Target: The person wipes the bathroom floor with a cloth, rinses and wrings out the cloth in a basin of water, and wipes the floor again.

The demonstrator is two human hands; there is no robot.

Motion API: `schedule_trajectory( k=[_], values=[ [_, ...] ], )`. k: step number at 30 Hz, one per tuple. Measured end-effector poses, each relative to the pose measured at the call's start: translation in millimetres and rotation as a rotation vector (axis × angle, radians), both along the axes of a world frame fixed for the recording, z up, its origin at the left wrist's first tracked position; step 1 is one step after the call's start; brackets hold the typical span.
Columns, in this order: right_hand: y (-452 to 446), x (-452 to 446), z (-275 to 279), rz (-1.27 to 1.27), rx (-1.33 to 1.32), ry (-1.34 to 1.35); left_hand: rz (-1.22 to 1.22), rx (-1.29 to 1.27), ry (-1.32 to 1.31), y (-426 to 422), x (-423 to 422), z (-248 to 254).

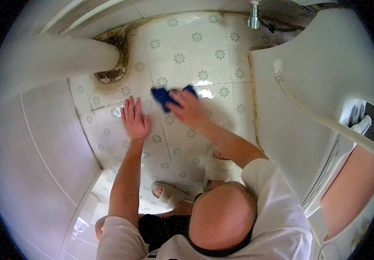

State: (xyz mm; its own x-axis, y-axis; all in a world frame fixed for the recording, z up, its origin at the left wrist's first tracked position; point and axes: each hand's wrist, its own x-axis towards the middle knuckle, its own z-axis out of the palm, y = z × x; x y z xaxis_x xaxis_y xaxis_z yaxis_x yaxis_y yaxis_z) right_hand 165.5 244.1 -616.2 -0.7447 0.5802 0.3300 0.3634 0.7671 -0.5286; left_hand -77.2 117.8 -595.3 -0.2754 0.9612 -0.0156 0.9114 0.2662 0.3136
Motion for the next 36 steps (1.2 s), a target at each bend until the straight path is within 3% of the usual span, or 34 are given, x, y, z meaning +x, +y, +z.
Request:
schedule_trajectory(
  k=[2,5,8,10,14,19,21,23,25,26,29,31,32,33,36],
  values=[
    [-36,10,13,0.220,-0.096,-0.110,-0.007,0.004,0.006,1,0,1],
    [-31,29,16,0.304,-0.008,-0.103,-0.022,-0.001,0.012,1,-1,2],
    [32,41,33,-0.263,-0.593,-0.082,-0.019,0.003,-0.006,-2,0,3],
    [89,77,16,-0.248,0.131,-0.114,-0.015,-0.001,-0.016,0,-2,2],
    [140,122,34,-0.608,0.051,-0.211,-0.006,-0.021,-0.020,0,-2,3],
    [70,135,26,-0.638,0.054,-0.222,0.005,-0.015,0.014,1,0,0],
    [18,128,11,-0.535,0.096,-0.141,0.008,-0.004,0.008,1,0,-3],
    [-46,112,-3,-0.413,-0.087,-0.132,0.006,-0.005,0.007,-1,0,-4],
    [-82,85,5,-0.112,-0.119,-0.143,-0.002,-0.014,0.010,-1,0,-2],
    [-83,79,14,0.155,-0.013,-0.151,-0.004,-0.006,0.012,-2,0,-2],
    [-55,74,26,0.198,-0.040,-0.157,-0.013,0.014,0.009,-1,-1,-4],
    [-15,73,40,-0.271,-0.617,-0.115,-0.011,0.011,-0.001,-3,-2,-3],
    [7,96,14,-0.312,-0.406,-0.133,-0.008,0.006,-0.006,-4,-3,-1],
    [35,116,13,-0.288,0.009,-0.179,-0.004,0.001,-0.012,-3,-2,2],
    [83,142,37,-0.649,0.025,-0.224,-0.005,0.015,-0.009,-3,-3,-4]
  ],
)
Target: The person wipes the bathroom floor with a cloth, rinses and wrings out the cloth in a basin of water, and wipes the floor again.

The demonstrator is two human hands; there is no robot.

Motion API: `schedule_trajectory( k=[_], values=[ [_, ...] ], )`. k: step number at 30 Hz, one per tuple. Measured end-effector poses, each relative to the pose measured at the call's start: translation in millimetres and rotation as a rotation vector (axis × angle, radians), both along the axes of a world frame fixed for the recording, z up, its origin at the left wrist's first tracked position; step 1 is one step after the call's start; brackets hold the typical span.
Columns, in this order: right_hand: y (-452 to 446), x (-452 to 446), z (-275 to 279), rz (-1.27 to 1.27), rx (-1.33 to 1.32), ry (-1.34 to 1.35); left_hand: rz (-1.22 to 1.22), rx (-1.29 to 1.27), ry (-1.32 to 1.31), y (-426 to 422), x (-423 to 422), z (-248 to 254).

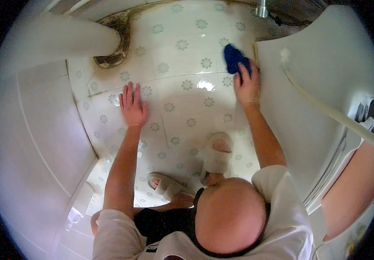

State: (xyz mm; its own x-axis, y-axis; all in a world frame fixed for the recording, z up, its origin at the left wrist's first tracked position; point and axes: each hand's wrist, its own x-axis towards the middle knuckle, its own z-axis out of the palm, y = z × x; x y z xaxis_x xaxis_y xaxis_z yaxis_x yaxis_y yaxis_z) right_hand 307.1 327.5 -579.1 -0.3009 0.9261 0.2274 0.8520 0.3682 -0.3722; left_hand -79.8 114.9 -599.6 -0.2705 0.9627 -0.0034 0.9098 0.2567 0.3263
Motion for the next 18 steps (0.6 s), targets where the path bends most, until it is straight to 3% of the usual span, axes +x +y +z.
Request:
schedule_trajectory(
  k=[6,9,13,16,18],
  values=[
    [-32,-31,-21,-0.009,0.027,0.023,0.010,0.038,-0.050,-2,-1,-2],
    [-81,-85,-28,0.267,-0.060,0.145,0.025,0.129,-0.211,-3,-8,-3],
    [-153,-153,-19,0.799,-0.113,0.105,0.038,0.126,-0.420,-15,-23,3],
    [-153,-178,-15,1.053,-0.088,0.130,-0.116,-0.004,-0.201,-41,-50,25],
    [-121,-192,-26,0.992,0.018,0.262,-0.167,-0.187,-0.099,-69,-73,48]
  ],
)
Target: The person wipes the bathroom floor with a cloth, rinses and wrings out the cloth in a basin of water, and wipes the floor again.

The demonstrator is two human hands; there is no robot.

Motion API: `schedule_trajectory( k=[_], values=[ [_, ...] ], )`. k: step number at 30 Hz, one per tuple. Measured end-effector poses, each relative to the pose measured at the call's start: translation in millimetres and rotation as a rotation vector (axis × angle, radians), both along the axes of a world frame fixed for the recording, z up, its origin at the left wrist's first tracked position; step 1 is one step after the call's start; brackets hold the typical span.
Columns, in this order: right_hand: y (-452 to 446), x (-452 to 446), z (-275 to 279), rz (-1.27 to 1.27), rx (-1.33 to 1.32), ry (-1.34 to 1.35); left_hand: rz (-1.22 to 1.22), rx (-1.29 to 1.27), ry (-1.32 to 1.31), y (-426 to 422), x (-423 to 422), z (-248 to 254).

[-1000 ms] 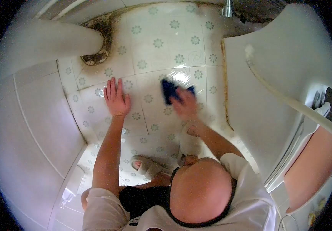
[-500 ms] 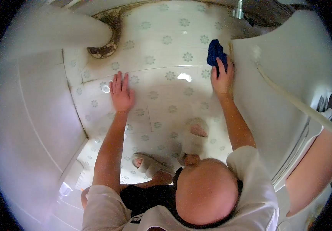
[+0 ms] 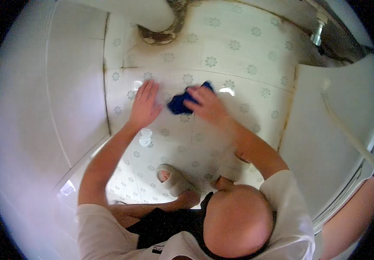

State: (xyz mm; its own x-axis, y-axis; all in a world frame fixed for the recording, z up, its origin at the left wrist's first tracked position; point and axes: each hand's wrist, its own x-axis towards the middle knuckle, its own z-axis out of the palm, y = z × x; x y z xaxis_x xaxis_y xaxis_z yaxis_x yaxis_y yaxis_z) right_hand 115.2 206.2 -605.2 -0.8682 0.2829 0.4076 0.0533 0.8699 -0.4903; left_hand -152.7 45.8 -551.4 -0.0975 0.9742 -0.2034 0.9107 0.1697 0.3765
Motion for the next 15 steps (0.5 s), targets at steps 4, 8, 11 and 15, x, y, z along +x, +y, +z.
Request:
schedule_trajectory(
  k=[4,8,11,15],
  values=[
    [85,-26,-5,-0.445,0.008,-0.029,0.082,-0.271,-0.028,-81,-45,36],
    [106,-67,5,-0.625,0.001,-0.032,0.200,-0.239,-0.054,-154,-59,46],
    [80,-69,-11,-0.282,0.039,-0.042,0.303,-0.250,-0.176,-194,-52,38],
    [33,-67,21,0.403,-0.026,-0.266,0.326,-0.097,-0.063,-214,-26,11]
  ],
)
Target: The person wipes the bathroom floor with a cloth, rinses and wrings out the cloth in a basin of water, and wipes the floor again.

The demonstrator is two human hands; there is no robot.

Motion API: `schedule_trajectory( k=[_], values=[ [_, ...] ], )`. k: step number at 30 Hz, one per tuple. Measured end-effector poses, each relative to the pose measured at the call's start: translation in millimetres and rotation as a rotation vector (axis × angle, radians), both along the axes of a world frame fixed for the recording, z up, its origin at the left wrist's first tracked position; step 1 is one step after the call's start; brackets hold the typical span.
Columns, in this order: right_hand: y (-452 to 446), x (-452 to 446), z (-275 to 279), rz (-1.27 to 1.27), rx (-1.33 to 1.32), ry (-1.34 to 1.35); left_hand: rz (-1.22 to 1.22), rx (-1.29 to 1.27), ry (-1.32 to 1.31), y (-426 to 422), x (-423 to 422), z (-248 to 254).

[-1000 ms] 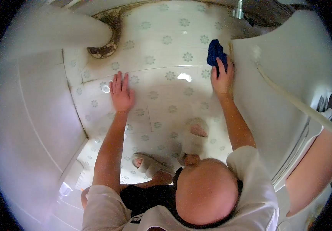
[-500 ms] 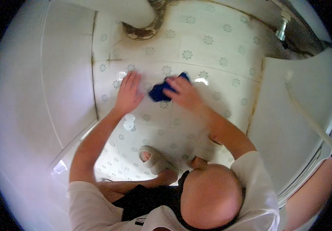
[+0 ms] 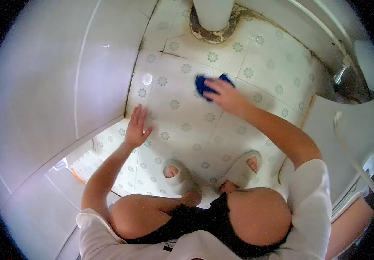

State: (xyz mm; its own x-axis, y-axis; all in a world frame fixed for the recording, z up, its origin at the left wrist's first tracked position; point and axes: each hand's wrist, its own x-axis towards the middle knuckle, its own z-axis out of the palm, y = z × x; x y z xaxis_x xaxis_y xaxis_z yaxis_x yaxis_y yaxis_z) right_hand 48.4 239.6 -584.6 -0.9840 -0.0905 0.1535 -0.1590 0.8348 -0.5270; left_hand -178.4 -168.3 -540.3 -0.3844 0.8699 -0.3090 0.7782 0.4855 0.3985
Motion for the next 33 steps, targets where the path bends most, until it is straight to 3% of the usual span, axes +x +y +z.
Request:
schedule_trajectory(
  k=[3,6,9,11,13,18,20,23,24,28,33],
  values=[
    [-8,-11,31,0.309,-0.163,-0.288,0.083,0.007,0.102,2,17,-17],
    [6,-39,55,0.295,-0.271,-0.413,0.231,0.046,0.127,8,31,-36],
    [24,-78,44,0.156,-0.112,-0.172,0.318,0.091,0.228,13,42,-57],
    [33,-90,23,-0.071,0.007,-0.040,0.325,0.096,0.276,12,47,-59],
    [43,-96,13,-0.219,0.096,-0.050,0.323,0.123,0.267,12,46,-60],
    [-27,-71,-13,-0.477,0.063,0.138,0.337,0.118,0.279,14,48,-59],
    [-84,-46,-25,-0.363,0.034,0.125,0.342,0.108,0.275,14,47,-58],
    [-163,-9,-40,0.029,-0.031,0.171,0.332,0.091,0.274,13,45,-57],
    [-162,-11,-21,0.236,0.009,0.113,0.329,0.104,0.266,12,46,-57],
    [-147,-49,-24,-0.011,-0.070,0.199,0.336,0.123,0.239,8,45,-54],
    [-42,-169,-29,-0.469,0.062,0.253,0.348,0.142,0.224,8,45,-58]
  ],
)
